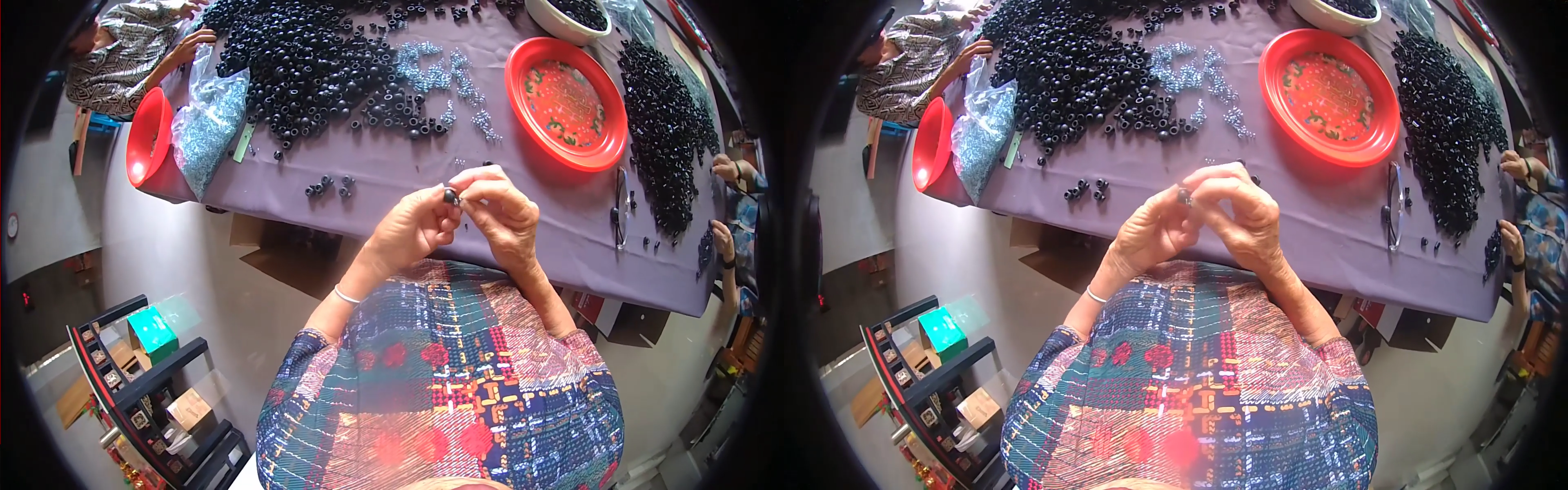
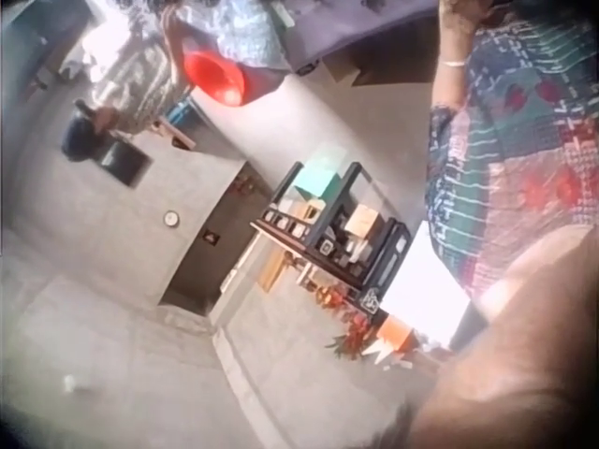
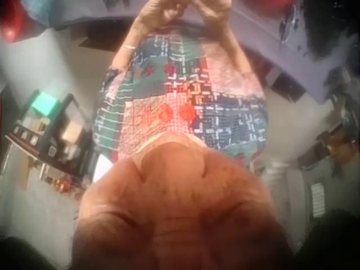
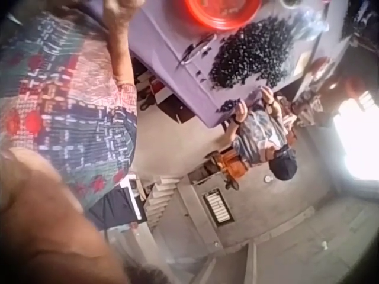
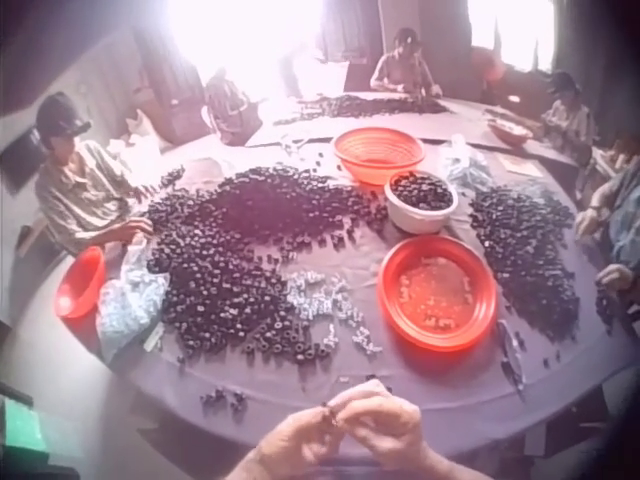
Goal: The person sorts small black plastic components by hand, taking them from a large pile on a table and placing them into specific groups in a tray.
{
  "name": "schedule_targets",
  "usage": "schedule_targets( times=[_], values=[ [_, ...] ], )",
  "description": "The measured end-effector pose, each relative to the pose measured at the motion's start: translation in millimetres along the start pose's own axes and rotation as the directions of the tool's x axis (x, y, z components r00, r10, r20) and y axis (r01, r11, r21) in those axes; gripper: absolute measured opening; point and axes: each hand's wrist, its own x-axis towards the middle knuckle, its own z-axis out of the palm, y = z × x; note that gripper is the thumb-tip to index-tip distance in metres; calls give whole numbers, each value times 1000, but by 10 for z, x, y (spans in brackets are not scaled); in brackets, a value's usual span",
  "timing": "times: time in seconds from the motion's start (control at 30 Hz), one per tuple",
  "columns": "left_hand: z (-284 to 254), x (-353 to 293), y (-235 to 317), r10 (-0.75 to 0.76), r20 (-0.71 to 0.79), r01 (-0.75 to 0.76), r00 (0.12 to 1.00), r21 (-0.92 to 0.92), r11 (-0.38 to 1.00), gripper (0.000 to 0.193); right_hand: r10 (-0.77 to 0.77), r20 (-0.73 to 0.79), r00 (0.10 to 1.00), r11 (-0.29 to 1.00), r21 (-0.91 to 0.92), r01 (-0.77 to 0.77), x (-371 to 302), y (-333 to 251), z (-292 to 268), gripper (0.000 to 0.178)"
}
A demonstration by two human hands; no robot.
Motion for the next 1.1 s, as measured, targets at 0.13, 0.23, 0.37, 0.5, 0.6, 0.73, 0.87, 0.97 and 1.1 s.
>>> schedule_targets(
  times=[0.13,0.23,0.37,0.5,0.6,0.73,0.87,0.97,1.1],
  values=[
    [60,2,-42,25,-90,-30,996,-58,998,23,-203,68,977,918,-335,213,15,-2,29,20],
    [65,-18,-76,-1,-111,-5,994,-57,998,23,-260,93,961,854,-442,274,7,40,51,23],
    [70,-79,-57,-47,-109,40,993,-60,997,22,-119,124,985,958,-246,147,19,31,-6,19],
    [-33,-103,-87,-73,8,73,997,-81,994,19,141,171,975,983,92,-159,9,-18,-61,12],
    [-35,-99,-99,-75,-41,72,996,-88,994,18,101,176,979,994,28,-108,6,-16,-39,13],
    [-71,-86,-81,-8,-4,7,1000,-139,990,19,40,-51,998,997,-63,-43,71,-161,-1,15],
    [-51,-68,-54,45,0,-44,999,-116,992,17,-22,77,997,937,-346,48,115,-174,-51,17],
    [-54,-50,-49,70,-48,-73,996,-71,995,17,-69,71,995,899,-428,93,141,-184,9,17],
    [-85,-41,-32,95,-66,-98,993,-47,994,18,-42,113,993,870,-484,92,165,-155,35,16]
  ],
)
